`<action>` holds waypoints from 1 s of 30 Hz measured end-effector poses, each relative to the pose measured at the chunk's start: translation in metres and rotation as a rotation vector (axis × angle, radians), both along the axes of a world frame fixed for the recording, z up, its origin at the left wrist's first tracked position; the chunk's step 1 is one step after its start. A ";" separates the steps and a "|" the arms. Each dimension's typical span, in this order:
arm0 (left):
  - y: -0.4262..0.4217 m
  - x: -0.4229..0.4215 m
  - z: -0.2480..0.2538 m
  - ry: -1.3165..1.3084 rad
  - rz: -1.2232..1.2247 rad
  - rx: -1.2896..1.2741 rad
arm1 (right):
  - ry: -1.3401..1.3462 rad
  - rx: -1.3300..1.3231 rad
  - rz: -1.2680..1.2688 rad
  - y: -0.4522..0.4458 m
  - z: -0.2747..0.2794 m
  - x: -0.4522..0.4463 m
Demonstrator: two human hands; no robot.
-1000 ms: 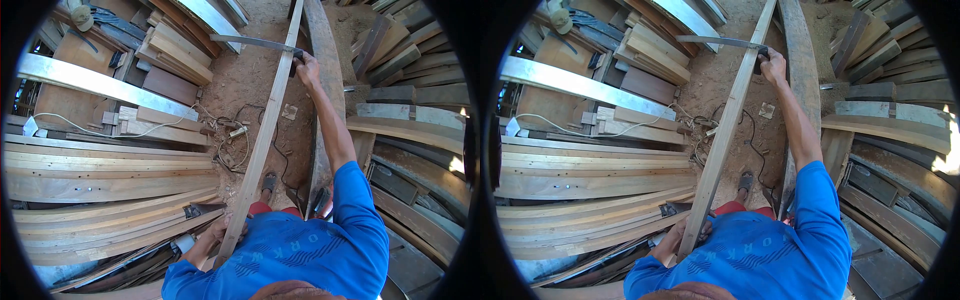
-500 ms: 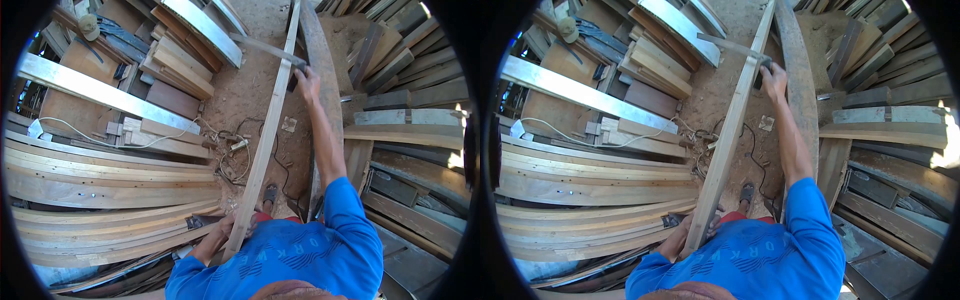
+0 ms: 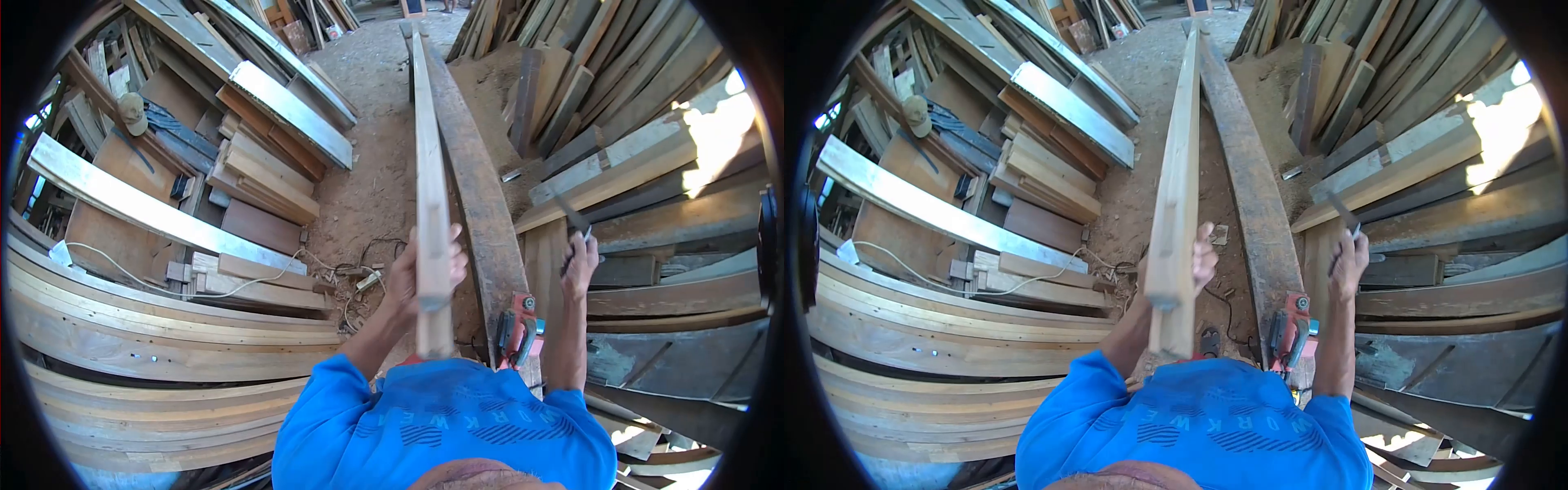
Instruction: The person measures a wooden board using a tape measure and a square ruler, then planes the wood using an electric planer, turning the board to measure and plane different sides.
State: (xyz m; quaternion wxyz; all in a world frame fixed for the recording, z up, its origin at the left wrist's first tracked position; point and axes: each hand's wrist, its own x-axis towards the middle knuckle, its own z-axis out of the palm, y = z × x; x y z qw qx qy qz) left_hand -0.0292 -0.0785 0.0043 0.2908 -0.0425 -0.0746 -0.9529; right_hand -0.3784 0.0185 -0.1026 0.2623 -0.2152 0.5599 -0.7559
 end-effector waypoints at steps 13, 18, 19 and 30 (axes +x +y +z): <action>-0.026 -0.110 0.126 0.313 -0.190 0.131 | 0.648 1.189 -0.105 0.289 -0.160 0.066; -0.025 -0.113 0.123 0.251 -0.154 0.088 | 0.567 1.289 -0.006 0.338 -0.208 0.084; -0.025 -0.113 0.122 0.256 -0.165 0.099 | 0.523 1.272 0.016 0.342 -0.216 0.086; -0.023 -0.102 0.118 0.038 0.046 0.002 | 0.469 1.427 0.224 0.322 -0.260 0.101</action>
